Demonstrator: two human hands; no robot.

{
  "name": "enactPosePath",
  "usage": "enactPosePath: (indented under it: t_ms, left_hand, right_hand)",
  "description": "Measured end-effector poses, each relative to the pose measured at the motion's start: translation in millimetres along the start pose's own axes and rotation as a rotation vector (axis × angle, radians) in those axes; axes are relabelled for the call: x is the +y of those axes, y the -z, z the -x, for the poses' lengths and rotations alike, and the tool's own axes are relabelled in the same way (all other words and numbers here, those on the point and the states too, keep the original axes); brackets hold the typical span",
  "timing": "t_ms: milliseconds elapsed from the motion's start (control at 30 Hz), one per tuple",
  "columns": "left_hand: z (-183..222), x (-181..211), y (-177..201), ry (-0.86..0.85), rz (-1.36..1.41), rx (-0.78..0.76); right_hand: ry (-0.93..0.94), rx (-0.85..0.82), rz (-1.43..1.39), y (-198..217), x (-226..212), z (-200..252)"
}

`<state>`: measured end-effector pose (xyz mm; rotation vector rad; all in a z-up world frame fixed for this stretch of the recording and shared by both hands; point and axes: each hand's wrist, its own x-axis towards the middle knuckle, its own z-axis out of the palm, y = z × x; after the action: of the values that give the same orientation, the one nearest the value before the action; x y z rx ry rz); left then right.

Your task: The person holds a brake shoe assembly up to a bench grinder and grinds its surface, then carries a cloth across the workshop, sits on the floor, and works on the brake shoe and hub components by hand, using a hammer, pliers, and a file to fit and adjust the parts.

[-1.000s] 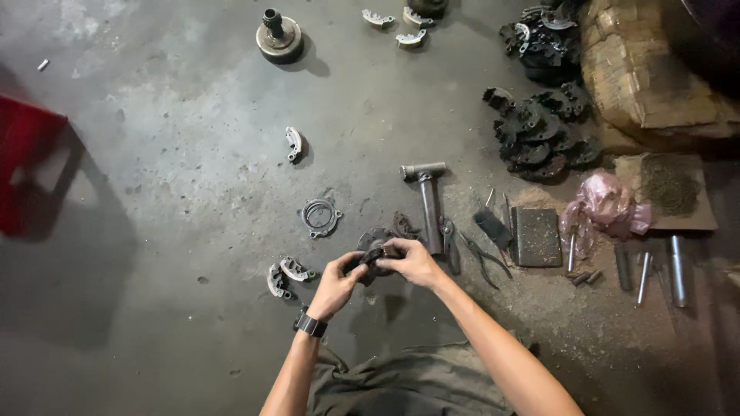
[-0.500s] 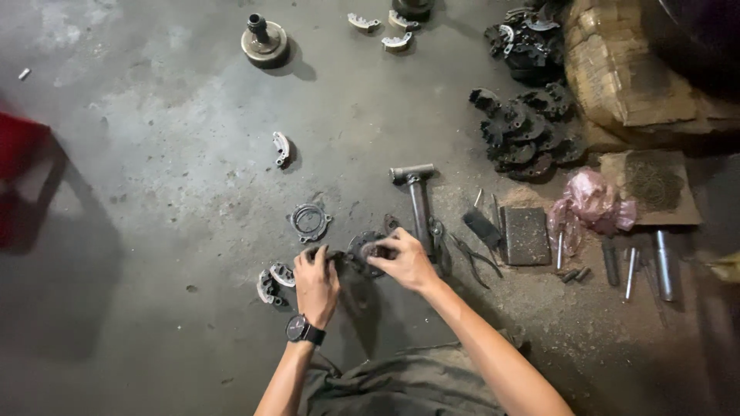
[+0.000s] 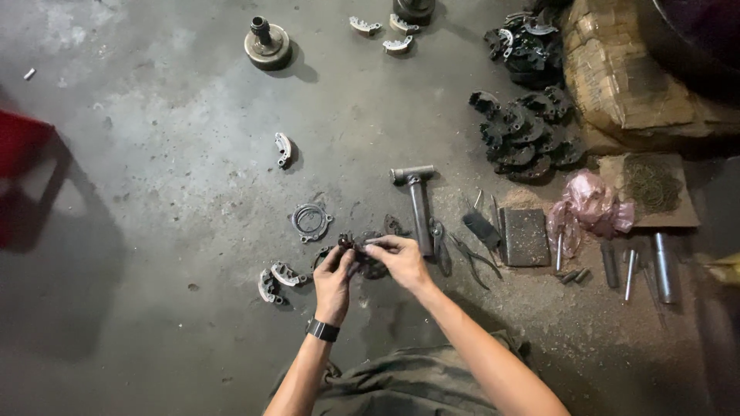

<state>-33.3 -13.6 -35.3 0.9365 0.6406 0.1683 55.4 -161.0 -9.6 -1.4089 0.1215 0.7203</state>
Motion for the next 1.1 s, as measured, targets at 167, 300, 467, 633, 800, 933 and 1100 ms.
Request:
enactPosePath:
  t_ms: [167, 300, 467, 633, 800, 933, 1100]
  left_hand:
    - [-11.7, -1.1, 14.1, 0.033, 0.013, -0.059]
    - [-9.4, 1.1, 17.1, 0.036, -0.022, -0.12]
    - [-4.3, 7.5, 7.3, 0.0, -0.153, -0.058]
    - [-13.2, -19.1, 20.4, -0.04, -0.131, -0.05]
    - [5.1, 23.7, 4.6, 0.156, -0.114, -0.252]
    - [-2.3, 9.3, 13.8, 0.093, -0.225, -0.366]
    - [-3.2, 8.0, 9.5, 0.084, -0.294, -0.299]
  right_hand:
    - [0.025, -0.04, -0.027, 20.5, 19.7, -12.1]
    - [-0.126, -0.193, -0.126, 24.5, 9.1, -5.9]
    - [-0.229, -0.234, -0.131, 19.2, 6.1, 3.3]
    - [0.269, -0.129, 0.261, -4.3, -18.2, 14.7]
    - [-0.141, -0.166, -0.19, 16.4, -2.5, -4.2]
    - [-0.093, -0.269, -0.196, 26.7, 33.7, -11.9]
    - [-0.14, -0.282, -0.261, 29.5, 29.3, -11.1]
